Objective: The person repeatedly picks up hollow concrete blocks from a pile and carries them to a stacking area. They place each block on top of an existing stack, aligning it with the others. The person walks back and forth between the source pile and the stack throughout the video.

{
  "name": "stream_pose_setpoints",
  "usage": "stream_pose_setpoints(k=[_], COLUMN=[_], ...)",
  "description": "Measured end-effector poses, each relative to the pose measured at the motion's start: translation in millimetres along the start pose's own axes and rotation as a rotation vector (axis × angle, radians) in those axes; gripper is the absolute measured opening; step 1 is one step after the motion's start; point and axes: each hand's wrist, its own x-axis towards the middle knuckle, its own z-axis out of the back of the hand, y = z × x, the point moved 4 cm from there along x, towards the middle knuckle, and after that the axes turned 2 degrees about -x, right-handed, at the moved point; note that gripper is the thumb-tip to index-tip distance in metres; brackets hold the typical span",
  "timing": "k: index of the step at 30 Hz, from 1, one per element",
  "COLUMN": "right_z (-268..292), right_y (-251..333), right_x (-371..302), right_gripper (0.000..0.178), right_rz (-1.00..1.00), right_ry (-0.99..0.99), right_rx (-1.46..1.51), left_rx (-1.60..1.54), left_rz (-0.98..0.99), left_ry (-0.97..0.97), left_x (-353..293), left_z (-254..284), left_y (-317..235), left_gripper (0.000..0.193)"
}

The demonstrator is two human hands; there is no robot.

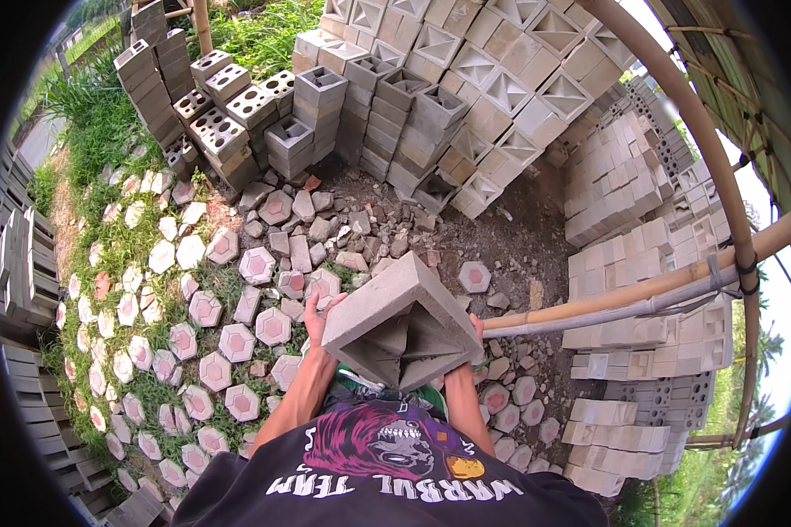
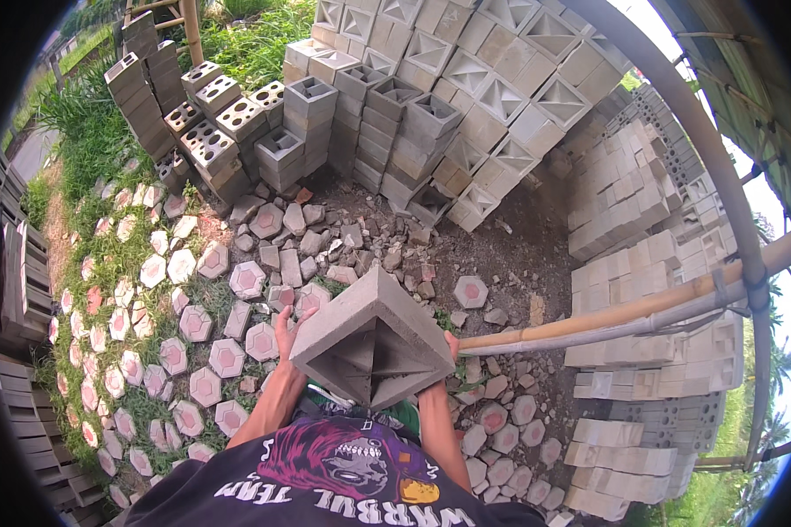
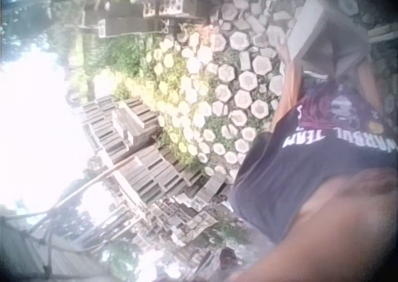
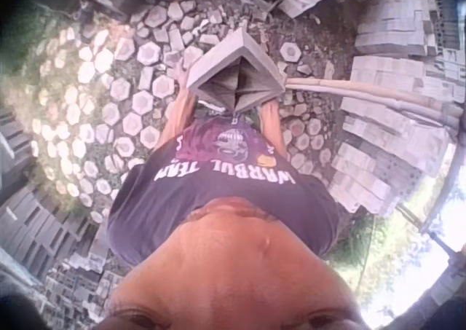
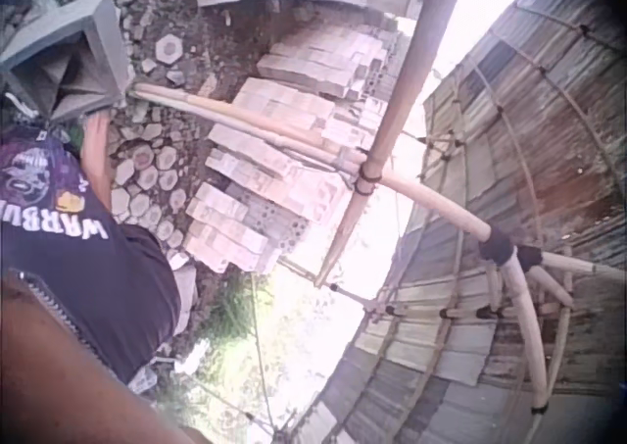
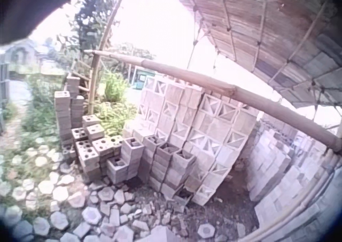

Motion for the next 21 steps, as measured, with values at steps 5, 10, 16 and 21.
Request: stream_pose_setpoints(k=[5,10,16,21], right_z=[-40,-64,-74,-64], right_y=[12,25,44,84], right_x=[21,52,132,227], right_gripper=[0.051,0.053,0.051,0.05], right_rz=[0.092,0.147,0.073,-0.032], right_ry=[-0.064,-0.208,-0.325,-0.41], right_rx=[-0.032,-0.091,-0.179,-0.224], left_rx=[0.007,-0.091,-0.172,-0.23], left_rz=[0.118,0.217,0.222,0.192], left_ry=[-0.07,-0.1,-0.179,-0.322], left_x=[43,81,141,220], left_z=[-44,-58,-78,-100], left_y=[-26,-33,-30,4], left_gripper=[0.069,0.065,0.049,0.039])
